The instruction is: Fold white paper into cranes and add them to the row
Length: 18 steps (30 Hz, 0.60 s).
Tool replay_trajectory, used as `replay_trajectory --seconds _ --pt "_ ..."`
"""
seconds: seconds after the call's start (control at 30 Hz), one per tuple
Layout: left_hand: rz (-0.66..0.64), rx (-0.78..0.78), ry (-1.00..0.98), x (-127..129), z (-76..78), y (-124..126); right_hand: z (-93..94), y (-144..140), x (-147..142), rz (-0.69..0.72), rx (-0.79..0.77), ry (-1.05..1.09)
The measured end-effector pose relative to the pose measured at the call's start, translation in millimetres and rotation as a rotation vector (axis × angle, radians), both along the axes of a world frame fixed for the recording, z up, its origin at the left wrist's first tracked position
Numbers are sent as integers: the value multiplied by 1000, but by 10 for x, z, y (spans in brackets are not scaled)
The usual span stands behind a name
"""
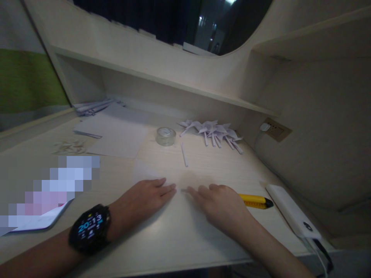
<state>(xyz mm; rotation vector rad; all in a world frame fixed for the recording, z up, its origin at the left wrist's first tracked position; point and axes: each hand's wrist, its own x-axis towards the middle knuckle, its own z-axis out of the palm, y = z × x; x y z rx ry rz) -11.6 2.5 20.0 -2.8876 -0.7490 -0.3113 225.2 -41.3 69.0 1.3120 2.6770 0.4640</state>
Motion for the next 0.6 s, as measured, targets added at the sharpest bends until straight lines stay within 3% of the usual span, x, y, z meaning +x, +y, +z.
replay_trajectory --seconds 0.2,0.6 --pt "-6 17 -53 33 -107 -5 -6 -9 -9 -9 -9 -22" --pt "14 34 -65 55 -83 -18 3 -20 -6 -20 -19 -14"
